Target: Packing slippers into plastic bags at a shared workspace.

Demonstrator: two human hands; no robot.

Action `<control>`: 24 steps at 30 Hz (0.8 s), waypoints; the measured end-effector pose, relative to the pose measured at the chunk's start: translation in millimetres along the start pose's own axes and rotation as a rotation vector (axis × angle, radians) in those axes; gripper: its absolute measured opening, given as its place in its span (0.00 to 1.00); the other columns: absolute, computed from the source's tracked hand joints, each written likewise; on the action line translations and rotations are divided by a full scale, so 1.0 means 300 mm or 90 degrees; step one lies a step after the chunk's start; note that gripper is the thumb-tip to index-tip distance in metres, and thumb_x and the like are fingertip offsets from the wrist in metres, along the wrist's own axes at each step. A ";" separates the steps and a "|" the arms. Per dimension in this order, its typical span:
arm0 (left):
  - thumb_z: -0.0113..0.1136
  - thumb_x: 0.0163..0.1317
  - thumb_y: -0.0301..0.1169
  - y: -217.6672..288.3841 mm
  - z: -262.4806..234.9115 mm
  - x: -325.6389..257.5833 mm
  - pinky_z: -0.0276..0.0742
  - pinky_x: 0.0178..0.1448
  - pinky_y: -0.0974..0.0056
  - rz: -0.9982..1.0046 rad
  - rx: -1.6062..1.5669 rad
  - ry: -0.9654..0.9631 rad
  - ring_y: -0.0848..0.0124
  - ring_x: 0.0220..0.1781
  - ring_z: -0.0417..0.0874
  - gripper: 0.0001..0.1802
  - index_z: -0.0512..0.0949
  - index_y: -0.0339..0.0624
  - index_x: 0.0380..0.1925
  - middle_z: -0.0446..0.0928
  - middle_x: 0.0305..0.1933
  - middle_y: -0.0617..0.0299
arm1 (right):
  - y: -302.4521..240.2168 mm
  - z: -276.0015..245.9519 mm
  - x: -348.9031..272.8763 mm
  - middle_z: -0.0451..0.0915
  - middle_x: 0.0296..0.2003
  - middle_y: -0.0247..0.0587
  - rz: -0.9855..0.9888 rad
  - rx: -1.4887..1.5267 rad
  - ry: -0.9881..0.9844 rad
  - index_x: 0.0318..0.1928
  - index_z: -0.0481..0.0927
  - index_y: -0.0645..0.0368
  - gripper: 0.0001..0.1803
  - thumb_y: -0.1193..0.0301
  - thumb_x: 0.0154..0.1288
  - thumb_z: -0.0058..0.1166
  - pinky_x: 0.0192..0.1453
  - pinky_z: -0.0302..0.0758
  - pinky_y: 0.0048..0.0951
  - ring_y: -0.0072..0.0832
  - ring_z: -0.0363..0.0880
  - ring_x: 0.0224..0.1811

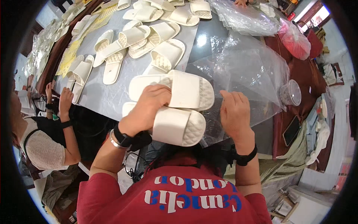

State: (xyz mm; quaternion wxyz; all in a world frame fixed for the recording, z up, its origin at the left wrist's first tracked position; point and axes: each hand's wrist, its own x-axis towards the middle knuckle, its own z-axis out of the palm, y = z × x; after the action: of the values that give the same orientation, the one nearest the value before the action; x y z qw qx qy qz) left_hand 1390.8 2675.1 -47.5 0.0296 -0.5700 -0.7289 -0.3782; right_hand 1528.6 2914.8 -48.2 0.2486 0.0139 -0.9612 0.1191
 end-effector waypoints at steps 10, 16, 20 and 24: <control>0.59 0.47 0.33 -0.002 0.135 0.082 0.62 0.50 0.54 -0.070 0.139 -0.016 0.55 0.49 0.72 0.12 0.69 0.43 0.30 0.74 0.38 0.56 | -0.094 -0.012 -0.011 0.74 0.31 0.41 -0.080 0.086 0.033 0.37 0.75 0.58 0.10 0.74 0.53 0.49 0.48 0.69 0.41 0.39 0.73 0.37; 0.59 0.49 0.38 0.017 0.215 0.090 0.61 0.51 0.53 -0.065 0.132 0.003 0.54 0.51 0.71 0.15 0.70 0.42 0.33 0.73 0.40 0.54 | -0.113 -0.007 0.023 0.72 0.29 0.40 -0.098 0.154 0.097 0.33 0.74 0.58 0.08 0.73 0.49 0.51 0.39 0.72 0.38 0.39 0.74 0.33; 0.58 0.48 0.34 0.025 0.293 0.129 0.64 0.41 0.51 -0.044 0.095 0.035 0.48 0.41 0.71 0.14 0.71 0.39 0.32 0.72 0.35 0.48 | -0.150 0.012 0.001 0.72 0.30 0.41 -0.158 0.240 0.124 0.32 0.74 0.59 0.09 0.74 0.46 0.52 0.39 0.71 0.38 0.40 0.73 0.33; 0.59 0.45 0.31 -0.022 0.423 0.201 0.65 0.42 0.51 -0.022 0.169 0.058 0.52 0.45 0.73 0.14 0.72 0.42 0.34 0.72 0.37 0.53 | -0.225 -0.018 -0.001 0.74 0.34 0.40 -0.197 0.289 0.160 0.35 0.76 0.60 0.12 0.74 0.46 0.53 0.43 0.71 0.38 0.38 0.74 0.37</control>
State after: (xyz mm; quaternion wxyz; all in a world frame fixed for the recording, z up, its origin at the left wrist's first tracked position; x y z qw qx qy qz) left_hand 1413.3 2797.8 -112.8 0.1314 -0.5302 -0.7803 -0.3044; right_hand 1537.3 2850.5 -28.8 0.3711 0.2003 -0.8583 0.2924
